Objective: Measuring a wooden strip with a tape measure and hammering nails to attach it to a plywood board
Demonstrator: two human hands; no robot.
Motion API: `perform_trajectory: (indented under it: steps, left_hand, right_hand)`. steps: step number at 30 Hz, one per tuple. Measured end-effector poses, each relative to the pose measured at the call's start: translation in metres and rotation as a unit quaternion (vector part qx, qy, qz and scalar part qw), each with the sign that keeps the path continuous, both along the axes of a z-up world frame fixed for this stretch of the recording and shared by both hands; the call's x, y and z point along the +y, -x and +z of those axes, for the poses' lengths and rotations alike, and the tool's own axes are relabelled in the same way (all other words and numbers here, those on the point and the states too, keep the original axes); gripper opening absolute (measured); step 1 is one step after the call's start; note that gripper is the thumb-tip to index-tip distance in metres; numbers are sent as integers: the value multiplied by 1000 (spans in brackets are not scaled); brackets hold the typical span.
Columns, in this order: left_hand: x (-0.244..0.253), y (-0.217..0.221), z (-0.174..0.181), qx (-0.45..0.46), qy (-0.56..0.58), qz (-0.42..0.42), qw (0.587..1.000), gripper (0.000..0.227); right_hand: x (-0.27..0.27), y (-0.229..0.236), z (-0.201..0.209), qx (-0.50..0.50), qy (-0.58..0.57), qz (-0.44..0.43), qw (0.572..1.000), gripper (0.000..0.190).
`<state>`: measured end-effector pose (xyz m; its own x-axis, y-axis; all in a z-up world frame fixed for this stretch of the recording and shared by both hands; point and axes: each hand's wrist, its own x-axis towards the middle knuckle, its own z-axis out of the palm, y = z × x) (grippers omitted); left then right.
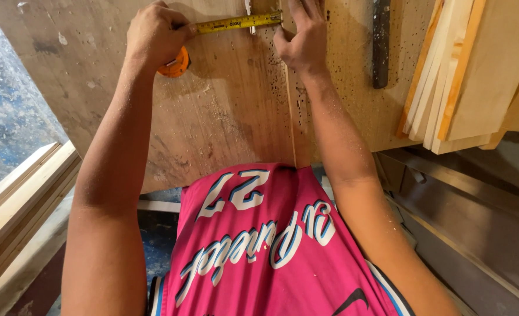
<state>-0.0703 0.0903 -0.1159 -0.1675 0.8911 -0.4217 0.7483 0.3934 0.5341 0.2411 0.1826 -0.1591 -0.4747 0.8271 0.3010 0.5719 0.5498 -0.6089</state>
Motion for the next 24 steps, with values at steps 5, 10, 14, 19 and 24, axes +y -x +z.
perform_trajectory:
  steps: [5,10,14,19,24]
  left_hand:
    - [-3,1,-3,-5,-20,1,1000,14]
    - [-3,0,-1,-4,-13,-5,1000,13]
    - [-2,-1,2,-13,-13,0,1000,12]
    - [-2,-1,1,-2,-11,-6,1000,15]
    - [-3,-2,-1,-2,-23,-8,1000,13]
  right_hand:
    - [1,1,-6,5,-5,-6,1000,66]
    - [-3,0,0,21,16,-1,1000,73]
    - [-2,0,0,22,6,-2,1000,71]
    - [0,3,2,18,19,-13,1000,68]
    - [1,3,8,3,7,-12,1000,63]
